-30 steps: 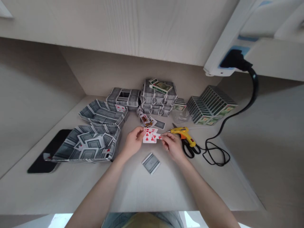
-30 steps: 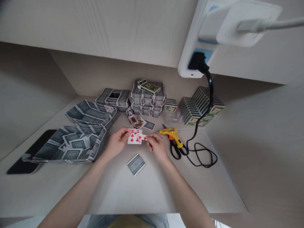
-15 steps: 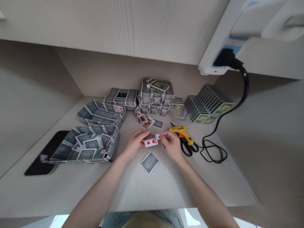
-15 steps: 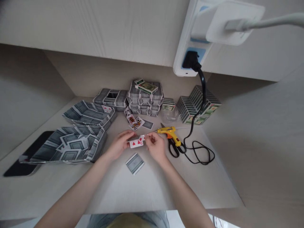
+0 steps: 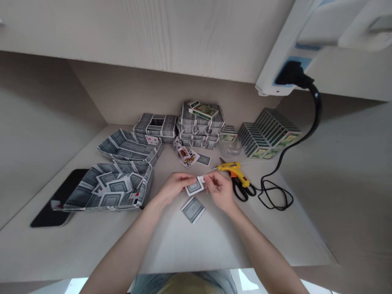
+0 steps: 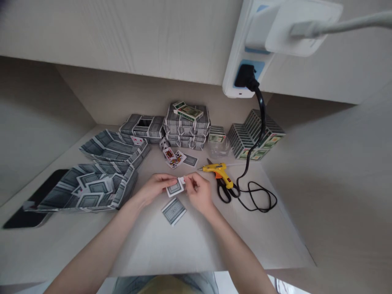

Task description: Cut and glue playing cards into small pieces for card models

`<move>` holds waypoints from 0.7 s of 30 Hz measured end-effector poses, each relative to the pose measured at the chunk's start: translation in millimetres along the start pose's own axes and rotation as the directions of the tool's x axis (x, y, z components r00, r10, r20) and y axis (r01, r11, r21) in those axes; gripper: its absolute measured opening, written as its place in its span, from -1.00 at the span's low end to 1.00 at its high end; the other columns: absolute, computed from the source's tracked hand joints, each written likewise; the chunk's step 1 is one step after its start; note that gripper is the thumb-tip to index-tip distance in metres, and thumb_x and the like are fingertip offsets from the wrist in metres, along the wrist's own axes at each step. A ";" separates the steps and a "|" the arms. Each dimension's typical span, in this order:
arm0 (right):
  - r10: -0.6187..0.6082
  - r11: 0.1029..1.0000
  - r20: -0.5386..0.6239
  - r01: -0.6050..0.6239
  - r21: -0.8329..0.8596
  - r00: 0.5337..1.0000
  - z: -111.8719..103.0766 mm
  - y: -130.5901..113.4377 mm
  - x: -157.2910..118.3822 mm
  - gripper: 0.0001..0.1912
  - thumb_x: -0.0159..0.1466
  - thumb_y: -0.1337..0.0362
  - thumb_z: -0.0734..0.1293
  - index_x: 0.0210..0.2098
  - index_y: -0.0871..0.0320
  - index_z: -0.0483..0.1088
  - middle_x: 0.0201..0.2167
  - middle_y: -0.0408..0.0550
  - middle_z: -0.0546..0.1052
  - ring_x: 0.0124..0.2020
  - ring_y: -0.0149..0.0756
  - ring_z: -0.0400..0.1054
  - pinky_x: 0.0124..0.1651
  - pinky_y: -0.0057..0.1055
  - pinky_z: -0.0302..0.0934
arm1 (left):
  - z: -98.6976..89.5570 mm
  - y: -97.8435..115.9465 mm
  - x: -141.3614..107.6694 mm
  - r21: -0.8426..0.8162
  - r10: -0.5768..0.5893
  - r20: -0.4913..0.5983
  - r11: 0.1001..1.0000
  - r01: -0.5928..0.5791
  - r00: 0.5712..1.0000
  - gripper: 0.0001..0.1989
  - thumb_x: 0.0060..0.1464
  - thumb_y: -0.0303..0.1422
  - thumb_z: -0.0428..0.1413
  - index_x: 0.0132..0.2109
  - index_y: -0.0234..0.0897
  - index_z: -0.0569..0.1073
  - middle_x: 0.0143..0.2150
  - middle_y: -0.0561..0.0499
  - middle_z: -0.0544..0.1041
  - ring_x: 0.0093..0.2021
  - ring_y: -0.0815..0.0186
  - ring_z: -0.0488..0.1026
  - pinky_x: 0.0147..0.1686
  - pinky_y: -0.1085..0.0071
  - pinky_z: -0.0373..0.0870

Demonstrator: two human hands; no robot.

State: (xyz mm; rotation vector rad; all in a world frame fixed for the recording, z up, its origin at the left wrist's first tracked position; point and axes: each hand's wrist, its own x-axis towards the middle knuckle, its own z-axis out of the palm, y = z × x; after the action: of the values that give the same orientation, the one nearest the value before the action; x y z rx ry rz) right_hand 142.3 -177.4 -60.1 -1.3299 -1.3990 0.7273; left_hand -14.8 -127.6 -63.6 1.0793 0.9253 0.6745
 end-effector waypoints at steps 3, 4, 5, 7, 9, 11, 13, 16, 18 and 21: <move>0.003 1.000 0.009 -0.003 -0.002 1.000 -0.7 -0.2 -0.9 -0.80 0.17 0.16 0.22 -0.48 0.15 0.30 -0.68 -0.23 0.28 -0.66 -0.45 0.15 -0.60 -0.51 0.06 | -0.7 2.2 -2.0 0.041 -0.008 -0.003 0.999 0.009 1.000 -0.73 -0.24 -0.26 0.22 -0.35 -0.35 0.54 -0.41 -0.05 0.56 -0.43 0.32 0.44 -0.40 0.42 0.34; 0.002 1.000 0.012 -0.002 -0.002 1.000 -0.9 -0.2 -1.3 -0.80 0.17 0.16 0.22 -0.48 0.15 0.30 -0.68 -0.22 0.28 -0.66 -0.45 0.15 -0.60 -0.51 0.05 | -0.6 3.0 -2.7 0.051 -0.010 -0.005 0.999 0.011 1.000 -0.75 -0.25 -0.27 0.22 -0.37 -0.35 0.54 -0.44 -0.04 0.56 -0.45 0.33 0.43 -0.42 0.43 0.33; 0.002 1.000 0.013 -0.002 -0.002 1.000 -1.1 0.0 -1.7 -0.80 0.17 0.16 0.22 -0.48 0.15 0.29 -0.68 -0.22 0.28 -0.66 -0.45 0.15 -0.60 -0.51 0.05 | -0.4 3.8 -3.4 0.064 -0.009 -0.006 0.998 0.010 1.000 -0.76 -0.26 -0.28 0.22 -0.39 -0.34 0.54 -0.46 -0.03 0.55 -0.47 0.34 0.42 -0.44 0.44 0.32; 0.004 1.000 0.013 -0.004 -0.002 1.000 -1.5 0.6 -2.4 -0.80 0.17 0.16 0.21 -0.48 0.15 0.29 -0.68 -0.23 0.27 -0.66 -0.45 0.14 -0.60 -0.50 0.04 | 0.4 4.6 -4.5 0.113 0.009 0.002 0.993 -0.009 1.000 -0.79 -0.25 -0.28 0.21 -0.43 -0.34 0.53 -0.49 0.00 0.54 -0.49 0.35 0.40 -0.46 0.45 0.30; 0.001 1.000 0.019 -0.001 -0.016 1.000 -2.0 1.4 -2.8 -0.80 0.18 0.16 0.21 -0.49 0.14 0.28 -0.69 -0.23 0.25 -0.66 -0.45 0.12 -0.60 -0.50 0.02 | 2.0 4.2 -5.1 0.203 0.068 0.025 0.977 -0.072 0.997 -0.80 -0.22 -0.26 0.19 -0.46 -0.34 0.51 -0.52 0.03 0.51 -0.51 0.38 0.37 -0.47 0.48 0.27; -0.009 0.999 0.022 0.009 -0.038 1.000 -2.6 1.7 -2.9 -0.80 0.18 0.18 0.21 -0.50 0.14 0.27 -0.68 -0.24 0.23 -0.66 -0.45 0.11 -0.59 -0.50 0.01 | 4.0 2.7 -5.6 0.300 0.162 0.051 0.939 -0.170 0.985 -0.78 -0.17 -0.23 0.15 -0.49 -0.33 0.47 -0.55 0.07 0.45 -0.51 0.41 0.32 -0.48 0.51 0.23; -0.017 0.999 0.020 0.018 -0.044 1.000 -3.3 1.3 -2.6 -0.80 0.18 0.18 0.21 -0.50 0.14 0.27 -0.68 -0.23 0.22 -0.65 -0.45 0.10 -0.59 -0.50 0.00 | 6.4 0.7 -6.3 0.375 0.247 0.068 0.892 -0.254 0.967 -0.75 -0.10 -0.20 0.10 -0.50 -0.33 0.42 -0.58 0.11 0.39 -0.52 0.44 0.27 -0.50 0.54 0.18; -0.014 1.000 0.022 0.015 -0.023 1.000 -4.0 -0.1 -2.3 -0.80 0.18 0.17 0.21 -0.50 0.14 0.27 -0.68 -0.24 0.21 -0.65 -0.46 0.08 -0.59 -0.50 -0.02 | 9.9 -1.0 -8.7 0.448 0.306 0.084 0.839 -0.310 0.948 -0.70 -0.02 -0.19 0.03 -0.53 -0.33 0.37 -0.62 0.14 0.26 -0.56 0.47 0.17 -0.56 0.56 0.09; -0.010 1.000 0.027 0.010 -0.007 1.000 -4.2 -0.9 -2.5 -0.80 0.18 0.18 0.21 -0.51 0.14 0.26 -0.68 -0.25 0.20 -0.66 -0.46 0.07 -0.59 -0.50 -0.02 | 11.7 -0.9 -10.7 0.467 0.322 0.099 0.821 -0.329 0.942 -0.68 0.00 -0.19 0.01 -0.56 -0.33 0.34 -0.64 0.15 0.21 -0.57 0.48 0.12 -0.58 0.56 0.05; 0.000 1.000 0.038 -0.001 0.027 0.999 -4.3 -1.6 -3.0 -0.81 0.18 0.19 0.22 -0.51 0.14 0.26 -0.69 -0.25 0.21 -0.67 -0.47 0.08 -0.59 -0.50 -0.02 | 13.3 -0.6 -12.7 0.454 0.327 0.120 0.821 -0.345 0.937 -0.66 0.01 -0.18 -0.01 -0.57 -0.33 0.32 -0.63 0.15 0.20 -0.56 0.48 0.13 -0.57 0.55 0.07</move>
State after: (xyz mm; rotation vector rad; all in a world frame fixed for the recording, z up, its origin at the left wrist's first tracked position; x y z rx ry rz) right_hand 145.3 -181.5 -58.1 -1.3015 -1.4148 0.7727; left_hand -9.0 -144.2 -58.1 1.7162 0.8954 0.7326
